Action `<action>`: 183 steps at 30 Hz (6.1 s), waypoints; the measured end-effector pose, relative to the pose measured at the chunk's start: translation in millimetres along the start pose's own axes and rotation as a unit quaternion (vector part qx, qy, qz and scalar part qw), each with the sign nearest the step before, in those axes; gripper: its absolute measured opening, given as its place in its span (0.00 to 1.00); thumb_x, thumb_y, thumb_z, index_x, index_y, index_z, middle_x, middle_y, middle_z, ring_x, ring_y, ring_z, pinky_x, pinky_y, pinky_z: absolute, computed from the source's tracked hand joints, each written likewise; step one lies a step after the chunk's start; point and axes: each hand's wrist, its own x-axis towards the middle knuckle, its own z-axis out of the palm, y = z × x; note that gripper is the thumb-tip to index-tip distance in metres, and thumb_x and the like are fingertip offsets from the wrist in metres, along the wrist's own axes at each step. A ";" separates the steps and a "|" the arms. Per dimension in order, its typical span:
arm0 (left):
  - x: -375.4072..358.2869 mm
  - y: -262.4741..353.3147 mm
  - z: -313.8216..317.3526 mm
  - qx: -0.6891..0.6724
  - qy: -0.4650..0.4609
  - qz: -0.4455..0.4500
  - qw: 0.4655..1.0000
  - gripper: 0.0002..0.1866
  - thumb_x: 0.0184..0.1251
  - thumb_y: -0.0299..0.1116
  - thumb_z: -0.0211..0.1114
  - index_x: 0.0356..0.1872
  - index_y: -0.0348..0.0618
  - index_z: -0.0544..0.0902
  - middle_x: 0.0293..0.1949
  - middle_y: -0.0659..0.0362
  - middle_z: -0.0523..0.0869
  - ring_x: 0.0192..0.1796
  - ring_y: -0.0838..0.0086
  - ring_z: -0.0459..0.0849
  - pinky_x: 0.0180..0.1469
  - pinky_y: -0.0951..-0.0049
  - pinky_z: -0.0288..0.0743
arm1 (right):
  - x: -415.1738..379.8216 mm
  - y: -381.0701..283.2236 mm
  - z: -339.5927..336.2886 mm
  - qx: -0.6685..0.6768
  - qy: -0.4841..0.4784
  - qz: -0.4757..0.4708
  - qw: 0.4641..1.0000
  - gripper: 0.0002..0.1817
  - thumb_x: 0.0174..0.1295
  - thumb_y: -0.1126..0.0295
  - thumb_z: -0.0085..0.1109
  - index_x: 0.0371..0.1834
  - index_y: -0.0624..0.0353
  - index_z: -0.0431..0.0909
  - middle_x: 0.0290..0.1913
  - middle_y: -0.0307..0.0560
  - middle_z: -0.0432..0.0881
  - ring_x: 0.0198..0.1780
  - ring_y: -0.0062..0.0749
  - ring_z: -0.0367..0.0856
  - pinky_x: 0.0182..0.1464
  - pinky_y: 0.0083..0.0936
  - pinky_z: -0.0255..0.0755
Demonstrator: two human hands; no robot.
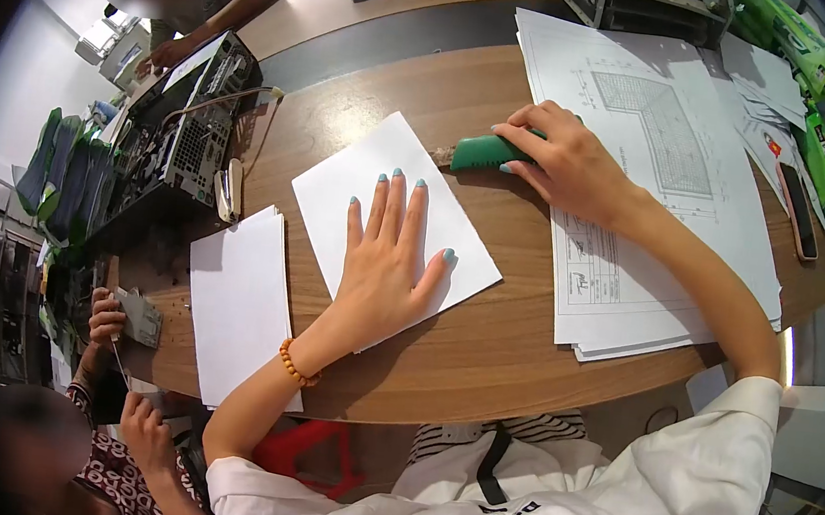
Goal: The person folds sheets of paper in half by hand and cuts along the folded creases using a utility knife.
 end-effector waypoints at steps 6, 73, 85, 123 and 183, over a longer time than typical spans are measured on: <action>0.7 -1.5 -0.7 0.001 -0.001 0.005 1.000 0.34 0.65 0.44 0.46 0.66 0.30 0.52 0.67 0.36 0.51 0.71 0.48 0.45 0.68 0.49 0.34 | 0.8 7.7 1.6 -0.009 -0.010 -0.006 1.000 0.15 0.53 0.70 0.61 0.44 0.61 0.75 0.43 0.45 0.75 0.45 0.37 0.73 0.50 0.31 0.69; 50.0 -41.0 24.5 0.021 0.046 -0.056 0.997 0.32 0.69 0.45 0.40 0.65 0.28 0.53 0.68 0.43 0.54 0.72 0.60 0.48 0.71 0.58 0.38 | 37.7 52.9 35.1 0.050 -0.009 -0.014 0.999 0.15 0.58 0.70 0.57 0.49 0.58 0.75 0.44 0.48 0.75 0.45 0.40 0.76 0.48 0.31 0.71; 48.9 -42.1 26.8 -0.007 0.084 -0.054 0.995 0.33 0.66 0.44 0.45 0.63 0.25 0.55 0.66 0.40 0.56 0.71 0.57 0.51 0.70 0.56 0.41 | 72.7 61.6 51.4 0.027 0.009 0.060 0.998 0.17 0.55 0.67 0.59 0.47 0.65 0.76 0.43 0.53 0.77 0.46 0.44 0.74 0.51 0.29 0.68; -102.9 -3.4 -80.7 -0.487 0.367 -0.256 0.750 0.15 0.68 0.32 0.46 0.46 0.28 0.71 0.27 0.49 0.80 0.22 0.62 0.81 0.25 0.68 0.79 | 131.9 -148.2 -65.5 0.657 -0.154 0.118 0.728 0.28 0.65 0.46 0.43 0.50 0.63 0.71 0.40 0.48 0.79 0.38 0.25 0.77 0.39 0.20 0.72; -215.2 -40.3 0.9 0.052 0.319 -0.435 0.841 0.28 0.62 0.40 0.53 0.62 0.40 0.64 0.67 0.49 0.58 0.69 0.49 0.51 0.68 0.50 0.43 | 42.4 -172.2 4.0 0.123 -0.144 -0.274 0.943 0.26 0.60 0.56 0.54 0.58 0.59 0.67 0.59 0.56 0.68 0.62 0.44 0.65 0.61 0.44 0.60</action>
